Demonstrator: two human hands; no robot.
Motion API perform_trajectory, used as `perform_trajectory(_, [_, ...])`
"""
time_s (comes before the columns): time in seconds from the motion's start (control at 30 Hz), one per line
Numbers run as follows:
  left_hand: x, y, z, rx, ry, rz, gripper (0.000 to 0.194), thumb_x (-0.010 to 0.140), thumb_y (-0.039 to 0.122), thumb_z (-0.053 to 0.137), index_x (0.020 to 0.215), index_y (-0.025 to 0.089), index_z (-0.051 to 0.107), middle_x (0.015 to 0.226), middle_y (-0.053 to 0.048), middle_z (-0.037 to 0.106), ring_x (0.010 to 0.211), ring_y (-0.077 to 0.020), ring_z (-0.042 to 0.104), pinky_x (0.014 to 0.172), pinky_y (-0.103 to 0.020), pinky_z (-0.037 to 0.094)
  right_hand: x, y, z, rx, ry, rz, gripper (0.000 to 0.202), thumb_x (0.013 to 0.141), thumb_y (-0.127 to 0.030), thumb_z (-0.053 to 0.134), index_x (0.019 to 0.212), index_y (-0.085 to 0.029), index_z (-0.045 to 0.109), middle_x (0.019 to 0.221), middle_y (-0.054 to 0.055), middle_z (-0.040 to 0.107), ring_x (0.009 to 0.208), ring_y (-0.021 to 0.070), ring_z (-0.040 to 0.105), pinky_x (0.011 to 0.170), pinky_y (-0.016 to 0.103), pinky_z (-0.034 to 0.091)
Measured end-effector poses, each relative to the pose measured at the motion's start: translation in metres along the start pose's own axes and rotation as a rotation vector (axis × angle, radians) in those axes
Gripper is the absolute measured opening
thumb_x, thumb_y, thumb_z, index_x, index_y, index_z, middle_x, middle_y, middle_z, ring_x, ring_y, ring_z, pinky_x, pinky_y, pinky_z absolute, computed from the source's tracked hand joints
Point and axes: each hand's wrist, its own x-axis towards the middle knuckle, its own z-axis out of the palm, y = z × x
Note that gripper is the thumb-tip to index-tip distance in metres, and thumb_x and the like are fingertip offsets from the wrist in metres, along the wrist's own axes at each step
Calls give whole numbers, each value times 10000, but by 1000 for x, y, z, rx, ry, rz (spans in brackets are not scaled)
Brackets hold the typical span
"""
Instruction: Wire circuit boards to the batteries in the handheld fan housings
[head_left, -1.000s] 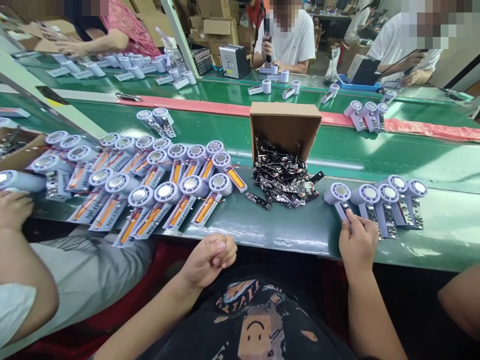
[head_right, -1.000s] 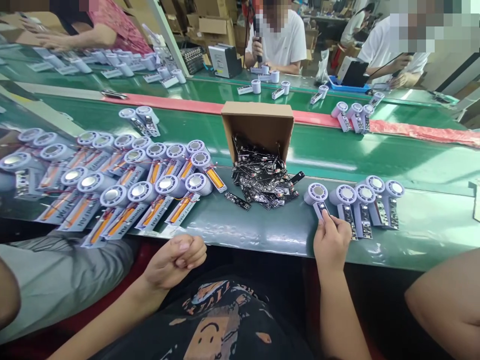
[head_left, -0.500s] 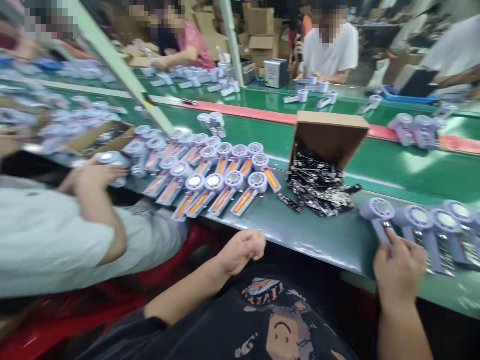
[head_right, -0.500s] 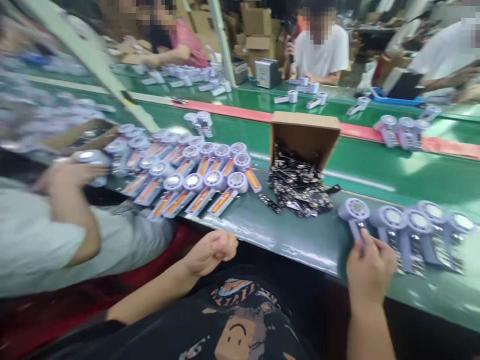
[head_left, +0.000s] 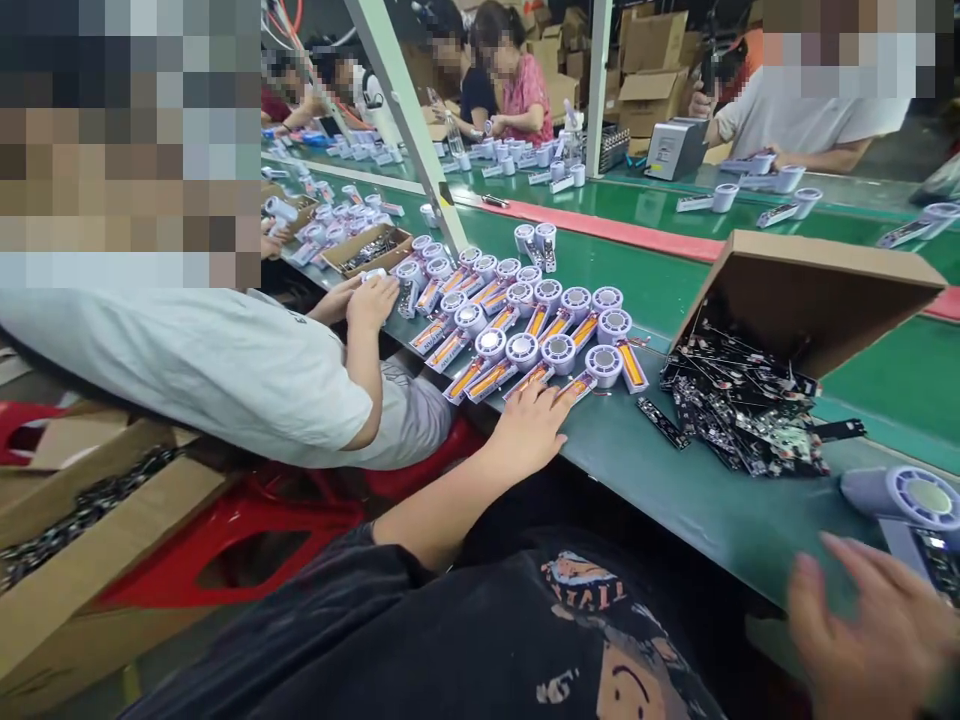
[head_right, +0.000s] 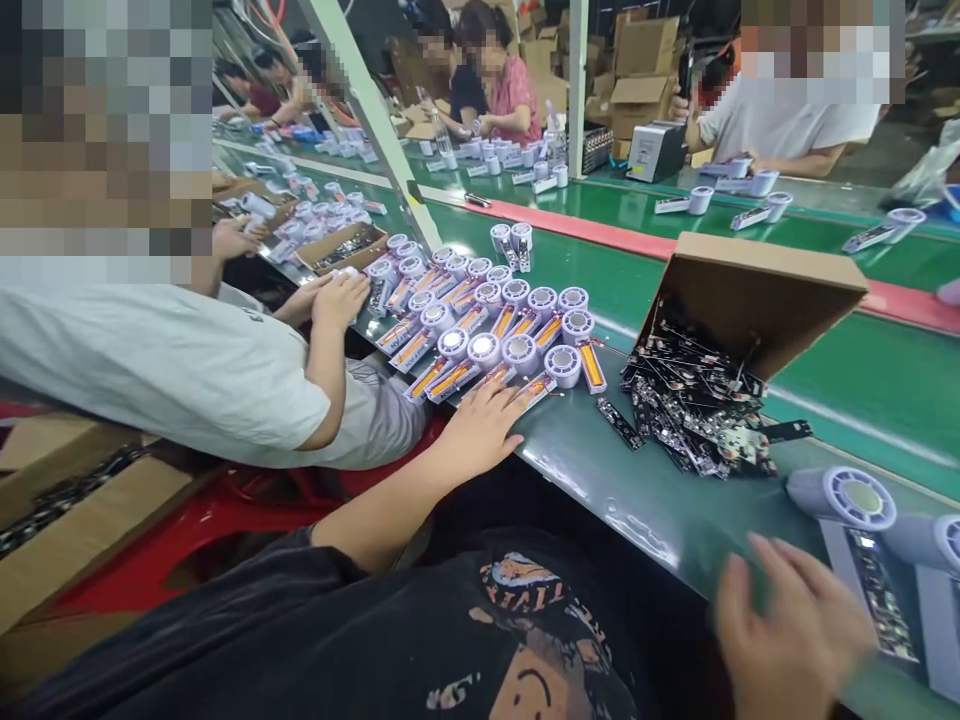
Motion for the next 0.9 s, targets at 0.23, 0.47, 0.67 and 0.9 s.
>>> perform_trajectory(0.23, [-19, 40, 7, -69, -71, 298, 423, 940, 185, 517, 1352, 225, 599, 1123, -118, 675, 1062, -282, 602, 925, -431, 453, 54, -69, 69, -107, -282, -114, 310, 955, -278, 526, 1215, -169, 655, 1146, 144, 686, 949, 258, 630, 838, 414, 506])
perform_trajectory(0.47, [-14, 20, 15, -207, 324, 470, 308, 928, 266, 549, 1202, 212, 678, 1177, -88, 714, 1150, -252, 603, 1020, -424, 448, 60, -49, 64, -162, -440, 89, 350, 949, -296, 423, 1087, -154, 712, 1025, 144, 716, 897, 260, 657, 798, 390, 504])
perform_trajectory(0.67, [4, 10, 18, -105, 236, 434, 435, 906, 244, 610, 1328, 143, 592, 1369, -160, 589, 1245, -314, 549, 1086, -487, 464, 39, -35, 21, 258, -428, 710, 350, 822, -506, 548, 922, -222, 726, 741, 62, 699, 683, 228, 648, 619, 354, 501])
perform_trajectory(0.9, [22, 46, 30, -155, 139, 728, 411, 967, 252, 543, 1378, 242, 531, 1448, -104, 557, 1394, -291, 463, 1161, -503, 403, 26, -66, 21, 811, -207, 887, 348, 775, -550, 693, 839, -208, 696, 610, 2, 625, 494, 142, 554, 473, 283, 463])
